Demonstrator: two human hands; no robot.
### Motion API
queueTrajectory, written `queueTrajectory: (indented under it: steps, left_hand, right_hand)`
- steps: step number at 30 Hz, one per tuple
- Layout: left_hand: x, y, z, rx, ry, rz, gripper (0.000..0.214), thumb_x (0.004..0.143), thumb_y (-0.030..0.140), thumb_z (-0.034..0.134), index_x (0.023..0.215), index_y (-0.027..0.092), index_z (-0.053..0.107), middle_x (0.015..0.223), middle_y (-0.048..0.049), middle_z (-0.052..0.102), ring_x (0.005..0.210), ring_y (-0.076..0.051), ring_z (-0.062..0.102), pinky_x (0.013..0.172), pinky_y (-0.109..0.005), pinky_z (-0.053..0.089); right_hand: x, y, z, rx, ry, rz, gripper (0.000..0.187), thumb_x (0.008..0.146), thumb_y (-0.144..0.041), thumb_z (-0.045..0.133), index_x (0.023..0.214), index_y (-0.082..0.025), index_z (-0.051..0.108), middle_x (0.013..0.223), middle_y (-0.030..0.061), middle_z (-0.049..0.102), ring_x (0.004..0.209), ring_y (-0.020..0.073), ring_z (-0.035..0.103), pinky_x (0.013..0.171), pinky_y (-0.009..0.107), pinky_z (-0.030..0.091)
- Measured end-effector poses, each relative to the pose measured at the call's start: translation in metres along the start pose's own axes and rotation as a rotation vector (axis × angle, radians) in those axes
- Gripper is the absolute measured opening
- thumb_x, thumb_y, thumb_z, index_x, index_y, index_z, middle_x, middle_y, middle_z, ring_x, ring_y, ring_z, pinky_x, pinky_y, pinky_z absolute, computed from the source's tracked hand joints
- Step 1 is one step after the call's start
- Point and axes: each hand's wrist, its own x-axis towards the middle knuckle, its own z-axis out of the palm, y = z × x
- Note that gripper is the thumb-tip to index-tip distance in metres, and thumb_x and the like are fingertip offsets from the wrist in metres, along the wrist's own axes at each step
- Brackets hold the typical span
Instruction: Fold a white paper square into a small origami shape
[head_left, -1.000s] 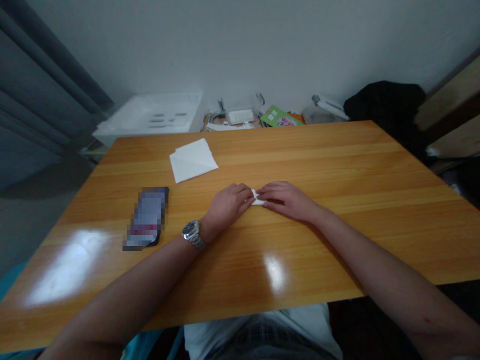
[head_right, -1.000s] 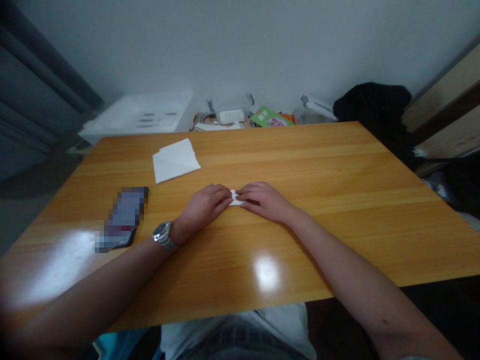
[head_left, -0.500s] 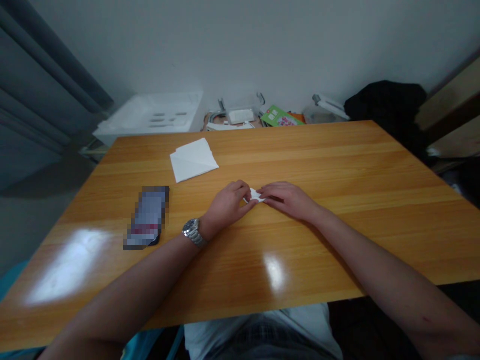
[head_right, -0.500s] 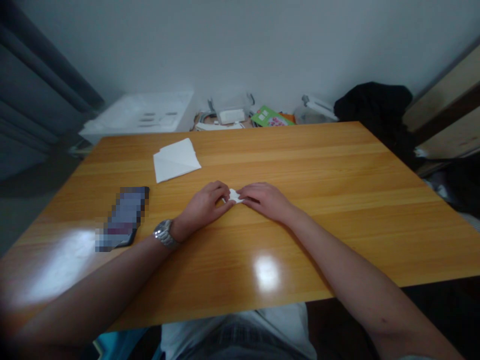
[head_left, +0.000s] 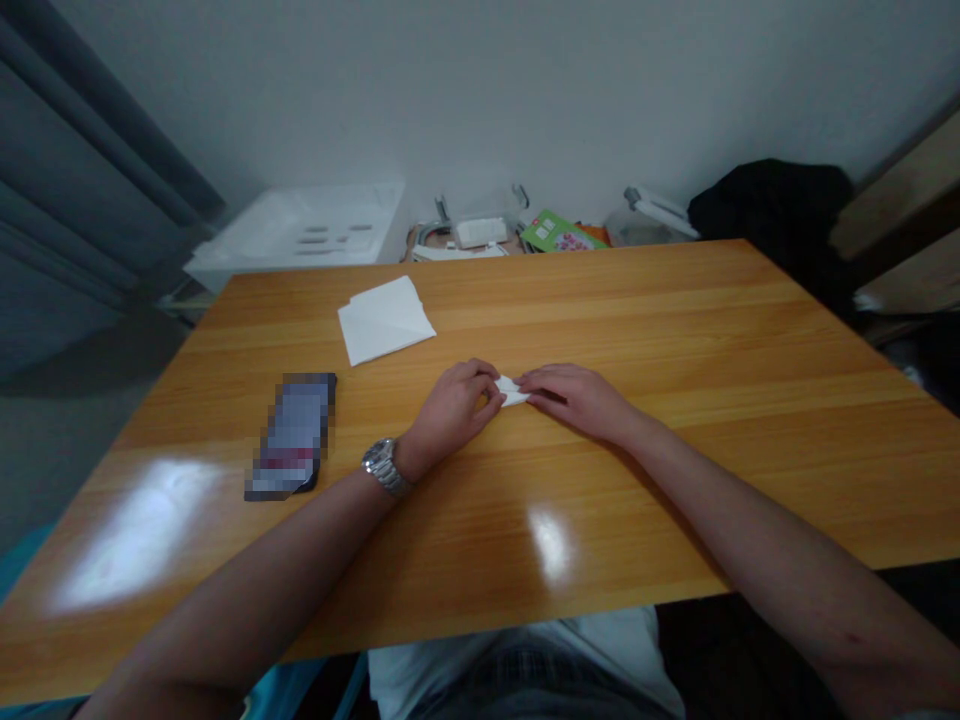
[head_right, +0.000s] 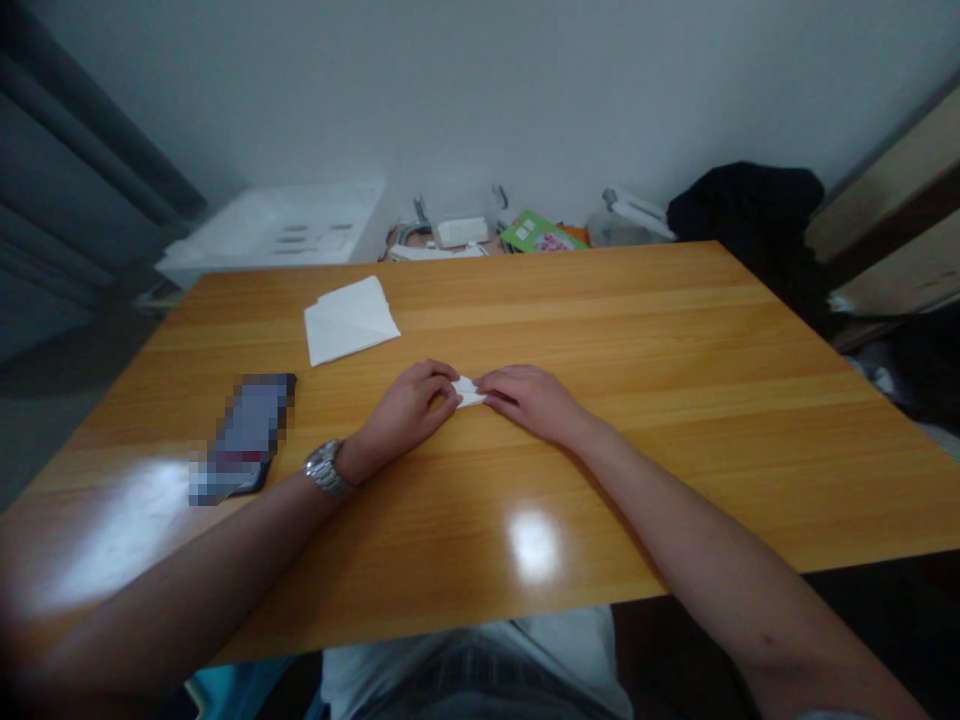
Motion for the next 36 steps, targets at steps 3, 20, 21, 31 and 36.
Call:
queueTrajectory:
  steps: [3,20,21,31,36]
  left_hand:
    - [0.0,-0.0006,0.0007,-0.004,0.001,-0.004,0.016,0.097,0.025,0.058,0.085,0.018,0.066,0.114,-0.0081,0.067,0.103,-0.022,0.063,0.097,-0.041,0.051]
    - [0.0021,-0.0013,0.0022,-0.108,0.038,-0.033,0.012,0.096,0.025,0.061,0.088,0.018,0.065,0.108,-0.0069,0.065,0.102,-0.021,0.062,0.097,-0.038,0.05]
    - [0.0016,-0.0016,0.002,-0.129,0.034,-0.034,0.013,0.095,0.027,0.063,0.087,0.018,0.066,0.11,-0.0069,0.064,0.104,-0.02,0.062,0.099,-0.038,0.05]
    - [0.0005,-0.0035,0.0005,-0.16,0.004,-0.082,0.016,0.092,0.031,0.068,0.083,0.018,0.071,0.12,-0.0083,0.062,0.113,-0.022,0.06,0.105,-0.04,0.047]
    - [0.0007,-0.0037,-0.0001,-0.126,-0.023,-0.108,0.016,0.089,0.032,0.071,0.08,0.019,0.072,0.122,-0.0075,0.062,0.113,-0.024,0.059,0.106,-0.043,0.045]
  right_hand:
    - [0.0001,-0.0004,0.0004,-0.004,0.0,0.006,0.025,0.099,-0.025,0.059,0.12,-0.028,0.072,0.121,0.0054,0.076,0.111,0.0235,0.071,0.099,0.044,0.055]
    - [0.0007,0.0001,0.0007,-0.01,0.021,-0.029,0.023,0.098,-0.02,0.06,0.114,-0.027,0.075,0.12,0.0049,0.077,0.111,0.0227,0.072,0.099,0.042,0.055]
    - [0.0005,0.0004,0.001,-0.012,0.023,-0.028,0.022,0.098,-0.02,0.06,0.114,-0.026,0.075,0.121,0.0051,0.077,0.111,0.0227,0.072,0.099,0.042,0.055]
    - [-0.0003,0.0017,0.003,-0.015,0.037,-0.01,0.021,0.098,-0.02,0.061,0.114,-0.024,0.073,0.118,0.0071,0.077,0.106,0.0235,0.073,0.095,0.041,0.057]
    - [-0.0005,0.0025,0.0036,-0.007,0.03,-0.019,0.02,0.098,-0.02,0.062,0.113,-0.024,0.073,0.119,0.0064,0.077,0.108,0.023,0.073,0.097,0.041,0.056]
